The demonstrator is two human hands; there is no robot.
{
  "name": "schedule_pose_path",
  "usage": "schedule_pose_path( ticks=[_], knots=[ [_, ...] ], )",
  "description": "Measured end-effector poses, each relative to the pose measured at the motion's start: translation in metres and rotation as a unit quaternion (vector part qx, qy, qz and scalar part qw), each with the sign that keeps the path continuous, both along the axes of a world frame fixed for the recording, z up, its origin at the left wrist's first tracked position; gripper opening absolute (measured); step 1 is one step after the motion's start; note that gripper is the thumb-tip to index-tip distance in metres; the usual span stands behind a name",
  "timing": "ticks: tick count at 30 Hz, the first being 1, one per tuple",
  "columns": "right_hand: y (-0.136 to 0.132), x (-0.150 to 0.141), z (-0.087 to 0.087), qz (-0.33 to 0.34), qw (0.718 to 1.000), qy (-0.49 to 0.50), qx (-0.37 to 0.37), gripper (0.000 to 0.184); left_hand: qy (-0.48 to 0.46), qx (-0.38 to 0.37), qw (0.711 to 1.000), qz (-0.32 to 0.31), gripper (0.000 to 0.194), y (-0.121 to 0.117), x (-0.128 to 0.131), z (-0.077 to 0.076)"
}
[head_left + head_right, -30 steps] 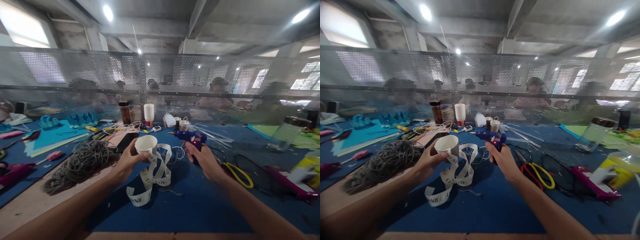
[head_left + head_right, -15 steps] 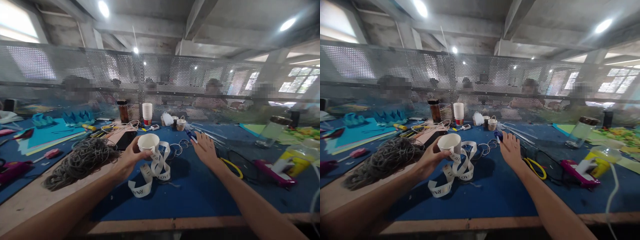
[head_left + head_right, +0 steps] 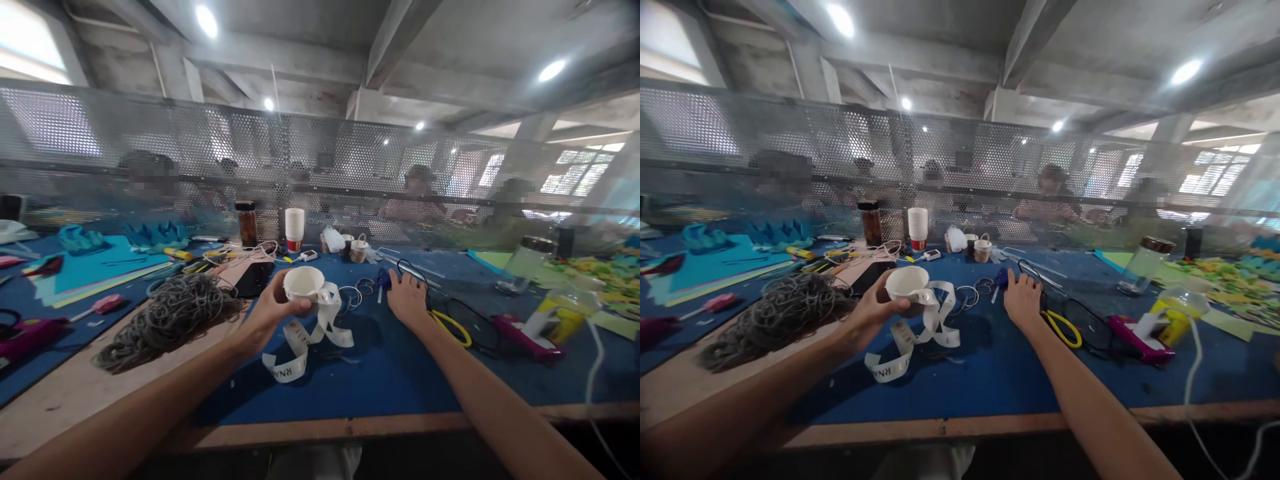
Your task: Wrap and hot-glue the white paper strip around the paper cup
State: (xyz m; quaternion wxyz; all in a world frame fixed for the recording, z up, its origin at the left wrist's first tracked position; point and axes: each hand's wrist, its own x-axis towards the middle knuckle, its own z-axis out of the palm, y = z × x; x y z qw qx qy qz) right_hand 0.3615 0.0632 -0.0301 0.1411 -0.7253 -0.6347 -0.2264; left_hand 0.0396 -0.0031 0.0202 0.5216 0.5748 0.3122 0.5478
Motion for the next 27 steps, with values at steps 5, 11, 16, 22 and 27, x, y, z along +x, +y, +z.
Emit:
schedule_pose_path(
  ticks=[5,11,16,22,27],
  knots=[
    [-0.007,-0.003,0.006,0.029,0.998,0.061,-0.004,0.051,0.003,-0.001,1.0,0.011,0.061,-0.002,0.001,0.003],
    [-0.027,-0.037,0.041,0.179,0.972,0.152,-0.005,0.032,0.022,0.014,0.999,0.028,0.062,-0.003,0.0,0.004],
    [-0.047,-0.09,0.058,0.414,0.807,0.401,-0.13,0.042,0.048,0.027,0.997,0.061,0.064,-0.001,-0.001,0.0],
    [-0.061,-0.112,0.06,0.447,0.692,0.538,-0.179,0.035,0.062,0.022,0.996,0.053,0.065,-0.002,-0.001,0.001],
    [-0.065,-0.11,0.058,0.434,0.645,0.598,-0.197,0.031,0.073,0.011,0.997,0.033,0.058,-0.003,0.0,0.001]
  ],
)
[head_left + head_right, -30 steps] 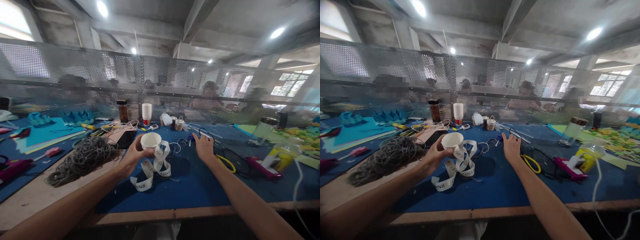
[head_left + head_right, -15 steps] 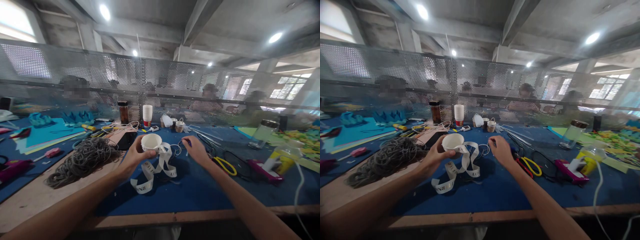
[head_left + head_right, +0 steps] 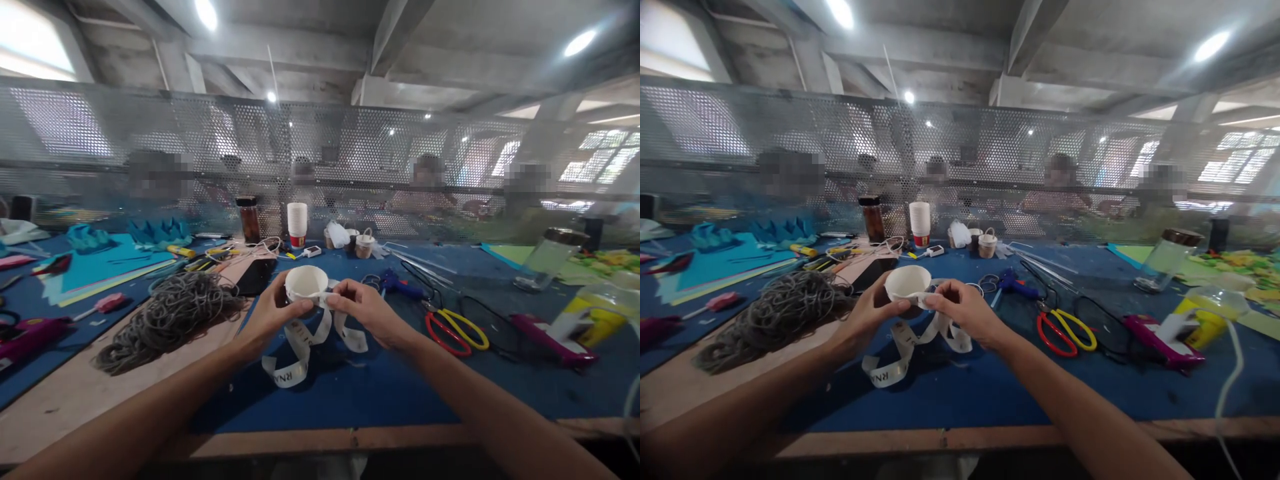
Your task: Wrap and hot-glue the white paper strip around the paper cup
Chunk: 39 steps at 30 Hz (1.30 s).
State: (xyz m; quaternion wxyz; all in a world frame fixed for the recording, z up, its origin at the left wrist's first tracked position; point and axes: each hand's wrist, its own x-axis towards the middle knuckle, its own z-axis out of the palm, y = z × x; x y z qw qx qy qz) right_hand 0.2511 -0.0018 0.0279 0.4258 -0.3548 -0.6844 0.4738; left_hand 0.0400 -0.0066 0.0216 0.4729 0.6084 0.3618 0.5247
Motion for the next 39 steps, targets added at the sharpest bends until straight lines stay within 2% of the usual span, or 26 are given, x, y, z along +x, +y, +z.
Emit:
schedule_pose_path(
  ticks=[4,11,19,39],
  knots=[
    [-0.0062,-0.0011,0.0037,0.005,0.999,0.027,-0.026,0.029,0.001,0.002,1.0,-0.001,0.054,-0.0008,0.0025,-0.0022],
    [-0.0072,0.0018,0.0045,-0.046,0.999,-0.001,0.019,0.027,0.0,0.002,1.0,0.0,0.061,0.0008,0.0013,-0.0048],
    [-0.0042,0.0053,0.0008,-0.046,0.999,-0.01,0.028,0.028,-0.002,0.015,1.0,-0.002,0.052,0.0017,-0.0009,-0.0069],
    [-0.0012,0.0083,0.0036,-0.06,0.998,0.003,0.03,0.026,-0.002,0.009,0.999,-0.036,0.056,0.0039,-0.0047,-0.0072]
  ],
)
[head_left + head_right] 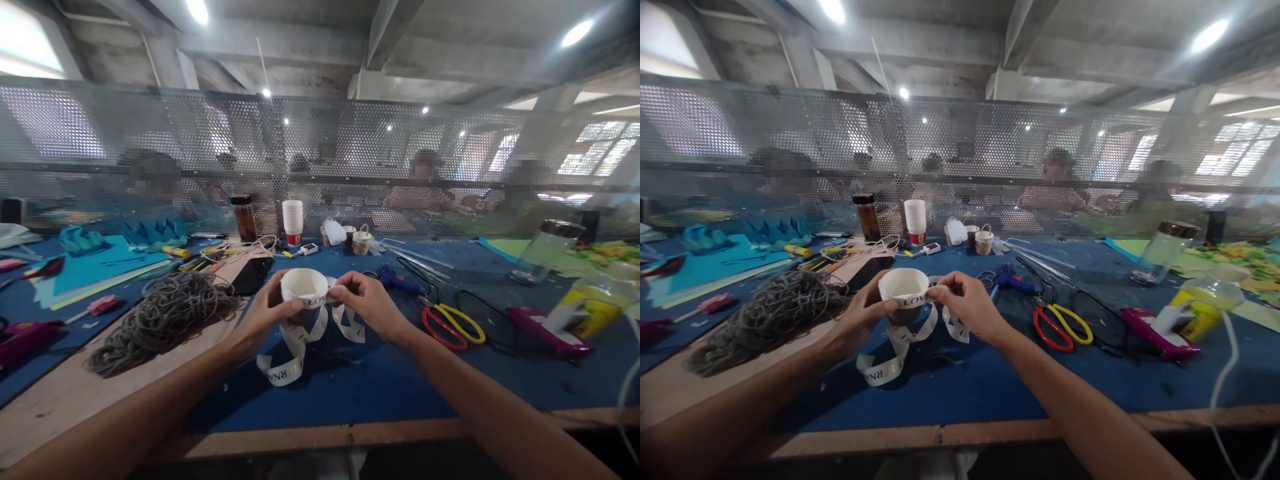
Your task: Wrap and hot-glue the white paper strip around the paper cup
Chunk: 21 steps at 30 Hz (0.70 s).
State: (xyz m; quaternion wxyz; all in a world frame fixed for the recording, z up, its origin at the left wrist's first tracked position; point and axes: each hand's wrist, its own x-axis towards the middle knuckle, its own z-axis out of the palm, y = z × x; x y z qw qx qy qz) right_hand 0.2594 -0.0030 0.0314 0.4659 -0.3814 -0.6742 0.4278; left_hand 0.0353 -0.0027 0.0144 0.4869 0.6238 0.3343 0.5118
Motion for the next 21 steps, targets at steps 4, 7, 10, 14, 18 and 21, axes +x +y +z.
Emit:
schedule_pose_path(
  ticks=[4,7,10,14,18,21],
  knots=[
    [0.0002,0.0003,0.0008,0.004,1.0,0.003,0.003,0.025,-0.005,0.002,1.0,-0.01,0.055,0.0007,-0.0005,-0.0009],
    [0.0015,0.0009,0.0006,0.011,1.0,0.015,0.0,0.025,-0.007,0.006,1.0,-0.01,0.056,0.0021,-0.0011,-0.0022],
    [0.0034,0.0019,-0.0008,0.016,1.0,0.019,0.002,0.025,-0.003,0.006,1.0,-0.018,0.058,0.0028,-0.0022,-0.0027],
    [0.0053,0.003,-0.0028,0.021,0.999,0.025,0.002,0.025,0.003,0.008,1.0,-0.029,0.058,0.0034,-0.0039,-0.0029],
    [0.0062,0.0035,-0.0043,0.029,0.999,0.029,0.003,0.026,0.001,0.009,0.999,-0.039,0.057,0.0053,-0.005,-0.0042],
    [0.0066,0.0037,-0.0048,0.03,0.999,0.031,0.005,0.026,0.001,0.01,0.999,-0.048,0.056,0.0066,-0.0056,-0.0052]
  ],
)
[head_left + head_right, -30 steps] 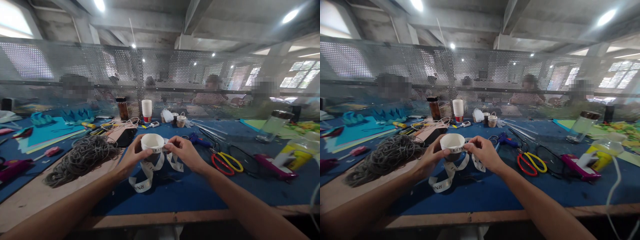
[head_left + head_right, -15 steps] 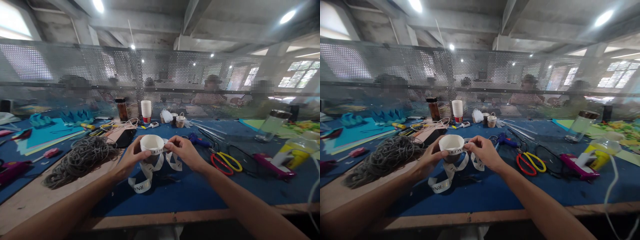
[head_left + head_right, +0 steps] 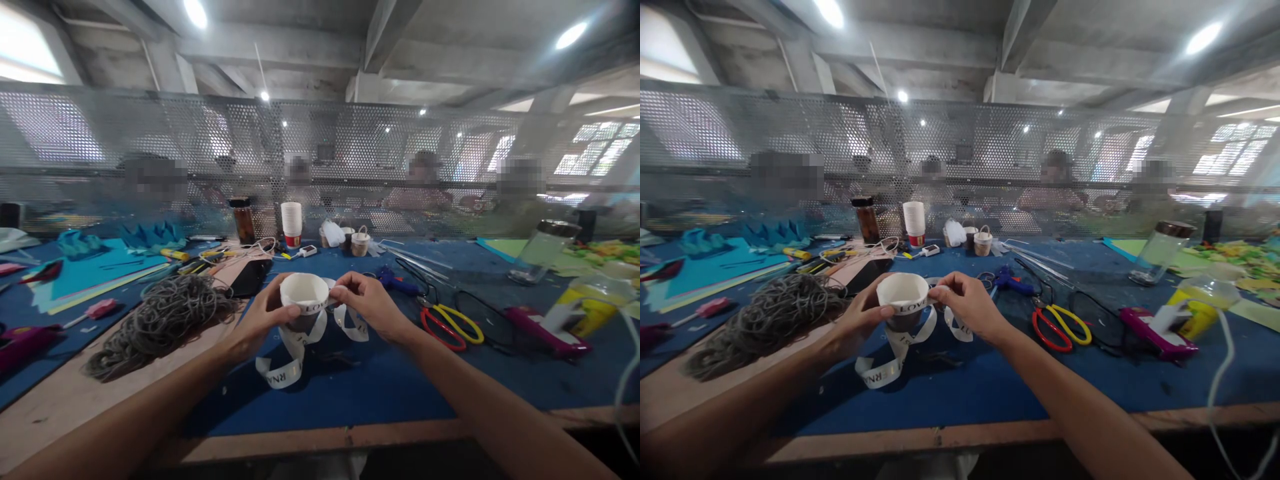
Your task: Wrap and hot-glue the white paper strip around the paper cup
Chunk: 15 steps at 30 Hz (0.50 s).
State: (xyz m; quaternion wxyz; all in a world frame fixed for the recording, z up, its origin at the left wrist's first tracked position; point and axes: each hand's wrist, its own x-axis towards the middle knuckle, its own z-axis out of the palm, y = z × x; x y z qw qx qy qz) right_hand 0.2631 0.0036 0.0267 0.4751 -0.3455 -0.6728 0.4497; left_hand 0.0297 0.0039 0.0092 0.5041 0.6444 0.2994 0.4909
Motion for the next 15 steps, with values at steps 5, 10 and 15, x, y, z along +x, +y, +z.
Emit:
schedule_pose_path(
  ticks=[5,10,15],
  knots=[
    [0.0008,0.0007,-0.0004,-0.001,1.0,0.007,0.004,0.025,0.004,-0.003,1.0,-0.012,0.057,-0.0001,-0.0009,-0.0001],
    [0.0021,0.0011,-0.0014,0.002,1.0,0.016,0.001,0.023,-0.002,-0.011,0.999,-0.03,0.057,-0.0002,-0.0015,0.0012],
    [0.002,0.0005,-0.0016,0.006,1.0,0.018,0.001,0.022,-0.007,-0.013,0.999,-0.045,0.055,0.0002,-0.0027,0.0012]
  ],
)
